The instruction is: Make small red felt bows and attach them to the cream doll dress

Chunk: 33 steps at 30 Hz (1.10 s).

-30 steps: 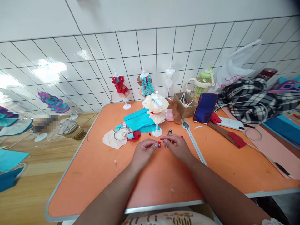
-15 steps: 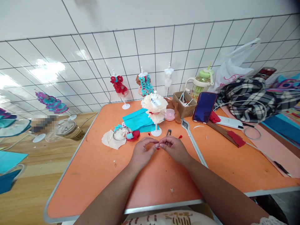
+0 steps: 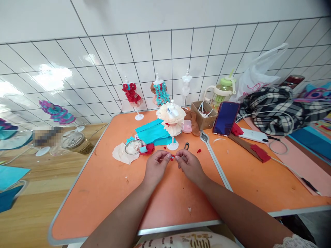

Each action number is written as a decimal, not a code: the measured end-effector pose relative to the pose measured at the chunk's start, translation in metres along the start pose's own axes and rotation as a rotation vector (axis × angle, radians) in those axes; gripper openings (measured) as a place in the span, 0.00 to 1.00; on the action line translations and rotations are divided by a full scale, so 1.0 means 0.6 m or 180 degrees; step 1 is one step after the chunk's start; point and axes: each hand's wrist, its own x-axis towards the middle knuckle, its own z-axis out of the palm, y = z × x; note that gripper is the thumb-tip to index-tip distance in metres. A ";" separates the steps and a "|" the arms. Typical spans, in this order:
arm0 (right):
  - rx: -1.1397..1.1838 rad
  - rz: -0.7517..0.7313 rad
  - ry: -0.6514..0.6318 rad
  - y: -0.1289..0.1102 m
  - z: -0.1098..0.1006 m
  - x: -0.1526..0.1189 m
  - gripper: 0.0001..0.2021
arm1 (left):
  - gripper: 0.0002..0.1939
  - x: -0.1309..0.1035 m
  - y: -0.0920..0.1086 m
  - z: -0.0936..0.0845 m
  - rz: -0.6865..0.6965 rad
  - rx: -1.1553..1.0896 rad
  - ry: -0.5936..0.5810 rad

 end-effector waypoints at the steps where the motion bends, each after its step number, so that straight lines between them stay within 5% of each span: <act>1: 0.0012 -0.0005 0.0015 0.000 -0.001 0.000 0.08 | 0.14 0.000 0.001 -0.001 -0.0076 -0.0149 -0.0089; 5: -0.0022 -0.0024 0.0079 -0.002 -0.006 0.002 0.09 | 0.14 0.002 0.002 -0.004 -0.0233 -0.0342 -0.0365; 9: -0.0120 -0.0039 0.0119 -0.008 -0.005 0.000 0.09 | 0.10 0.004 -0.002 -0.002 -0.0208 -0.0243 -0.0227; 26: -0.0465 -0.0332 0.0128 -0.008 -0.016 0.006 0.05 | 0.07 -0.002 -0.003 -0.003 0.0561 0.0907 -0.0334; 33: 0.0210 0.0051 0.0186 -0.008 -0.018 0.009 0.11 | 0.12 0.002 0.000 -0.001 -0.0383 -0.0007 -0.0663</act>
